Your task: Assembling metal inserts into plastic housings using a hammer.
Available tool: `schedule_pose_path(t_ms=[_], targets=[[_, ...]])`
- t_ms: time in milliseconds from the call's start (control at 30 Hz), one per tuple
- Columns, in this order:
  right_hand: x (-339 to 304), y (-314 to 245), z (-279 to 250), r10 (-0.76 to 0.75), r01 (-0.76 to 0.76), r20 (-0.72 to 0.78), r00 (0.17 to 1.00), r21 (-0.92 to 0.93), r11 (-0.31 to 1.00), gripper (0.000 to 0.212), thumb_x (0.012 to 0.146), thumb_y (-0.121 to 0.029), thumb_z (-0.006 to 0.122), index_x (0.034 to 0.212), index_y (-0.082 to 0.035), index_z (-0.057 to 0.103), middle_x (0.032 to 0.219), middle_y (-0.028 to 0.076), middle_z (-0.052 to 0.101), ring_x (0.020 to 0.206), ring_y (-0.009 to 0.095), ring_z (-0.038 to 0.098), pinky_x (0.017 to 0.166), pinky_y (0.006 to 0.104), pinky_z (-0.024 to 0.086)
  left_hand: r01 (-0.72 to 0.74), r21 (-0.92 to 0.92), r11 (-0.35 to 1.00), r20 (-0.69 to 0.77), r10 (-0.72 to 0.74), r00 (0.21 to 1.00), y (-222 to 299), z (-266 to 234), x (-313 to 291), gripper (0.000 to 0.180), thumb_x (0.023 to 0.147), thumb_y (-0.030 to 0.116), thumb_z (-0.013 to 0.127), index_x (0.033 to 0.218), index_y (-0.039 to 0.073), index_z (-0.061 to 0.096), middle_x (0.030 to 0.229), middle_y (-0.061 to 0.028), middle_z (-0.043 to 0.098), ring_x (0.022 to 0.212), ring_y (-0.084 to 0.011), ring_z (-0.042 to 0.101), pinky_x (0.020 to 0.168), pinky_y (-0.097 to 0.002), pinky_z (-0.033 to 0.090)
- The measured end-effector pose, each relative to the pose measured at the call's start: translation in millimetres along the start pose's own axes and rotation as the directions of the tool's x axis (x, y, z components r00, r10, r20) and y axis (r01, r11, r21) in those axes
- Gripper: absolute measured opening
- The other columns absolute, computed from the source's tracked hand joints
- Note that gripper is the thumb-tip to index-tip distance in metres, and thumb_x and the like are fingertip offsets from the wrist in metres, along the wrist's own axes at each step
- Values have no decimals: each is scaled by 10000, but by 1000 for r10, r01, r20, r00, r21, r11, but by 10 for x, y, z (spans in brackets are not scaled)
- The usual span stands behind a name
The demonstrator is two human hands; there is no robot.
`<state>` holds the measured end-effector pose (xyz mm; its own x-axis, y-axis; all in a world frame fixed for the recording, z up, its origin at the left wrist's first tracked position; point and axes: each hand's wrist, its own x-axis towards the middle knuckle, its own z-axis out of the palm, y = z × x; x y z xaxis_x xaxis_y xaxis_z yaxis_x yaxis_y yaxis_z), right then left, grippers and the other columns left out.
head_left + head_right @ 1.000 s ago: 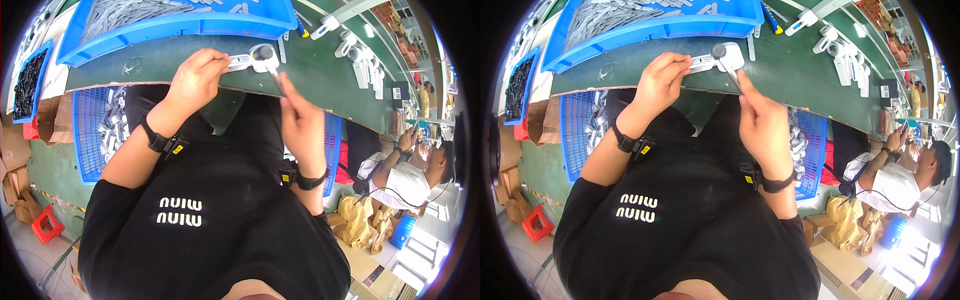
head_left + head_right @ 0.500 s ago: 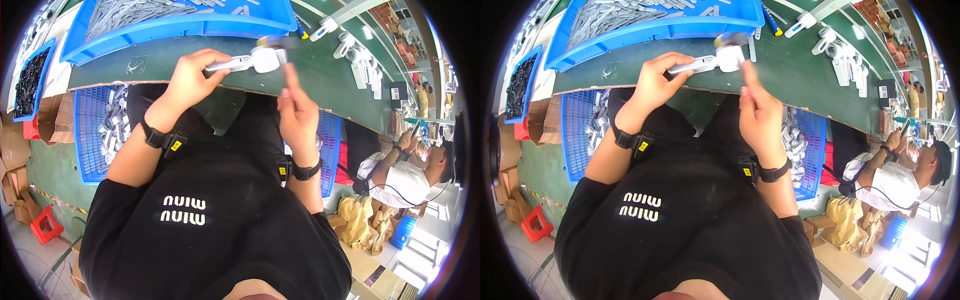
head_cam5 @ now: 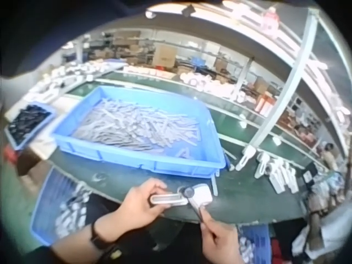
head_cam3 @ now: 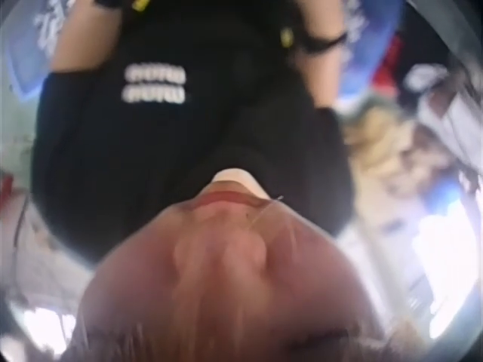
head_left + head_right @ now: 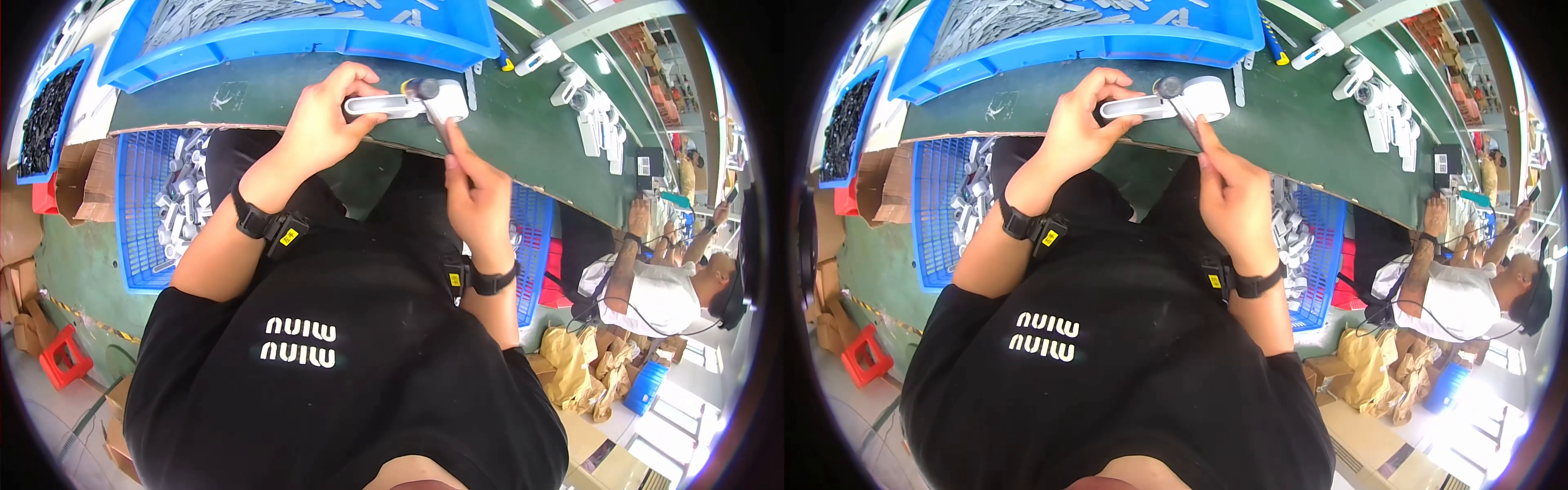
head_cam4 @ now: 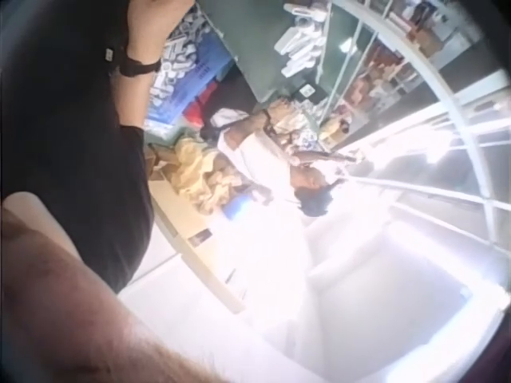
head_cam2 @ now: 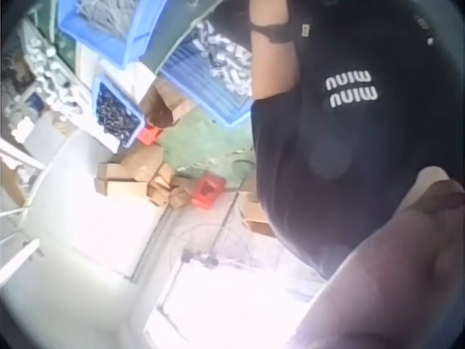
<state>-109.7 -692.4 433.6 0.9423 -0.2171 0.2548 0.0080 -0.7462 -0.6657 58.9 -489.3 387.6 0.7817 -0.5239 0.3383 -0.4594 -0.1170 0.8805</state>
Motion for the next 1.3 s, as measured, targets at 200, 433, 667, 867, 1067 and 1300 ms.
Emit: schedule_pose_path(t_ms=[200,433,667,867,1067,1300], targets=[[-37,-20,16,-67,79,-103,992,119,990,465,1053,19,639,1509,-54,695,804,150,694,654,194,601,711,320,525,-31,-17,999,4,31,999,-17,-7,11,455,909,48,867,1268,21,589,1129,-147,836,1025,-304,814,890,-388,614],[-44,85,6,38,-13,-156,987,156,988,455,1094,-10,606,1539,-69,682,766,-9,628,685,77,547,681,277,496,-66,18,998,-11,66,998,-23,12,5,461,909,50,867,1269,19,581,1145,-144,839,1045,-315,815,911,-400,621],[-81,-120,16,58,11,-148,987,428,904,468,1133,-37,573,1597,-67,627,819,-42,593,712,51,513,658,229,450,-18,3,1000,-8,18,1000,-13,5,-3,549,907,55,871,1354,33,552,1141,-143,838,1038,-324,811,915,-405,620],[7,-412,93,-36,32,67,997,57,998,518,1044,24,640,1556,-55,646,907,202,731,738,321,712,741,373,567,74,42,996,19,-75,997,-11,-31,1,644,888,65,886,1422,40,528,1116,-132,838,990,-306,805,899,-400,616],[55,-270,254,-265,269,96,959,-30,963,584,1005,51,671,1569,-101,647,835,183,690,725,335,702,740,391,582,74,-34,997,-12,-74,997,-72,-24,-5,695,864,11,898,1458,46,540,1068,-90,841,982,-156,778,893,-331,609],[54,-247,352,-310,347,-219,925,162,924,549,1035,21,672,1565,-125,656,831,175,676,701,333,668,719,372,557,49,-5,999,-14,-49,999,-19,-13,39,748,844,56,885,1487,21,505,1112,-126,848,1005,-276,811,929,-370,611]])
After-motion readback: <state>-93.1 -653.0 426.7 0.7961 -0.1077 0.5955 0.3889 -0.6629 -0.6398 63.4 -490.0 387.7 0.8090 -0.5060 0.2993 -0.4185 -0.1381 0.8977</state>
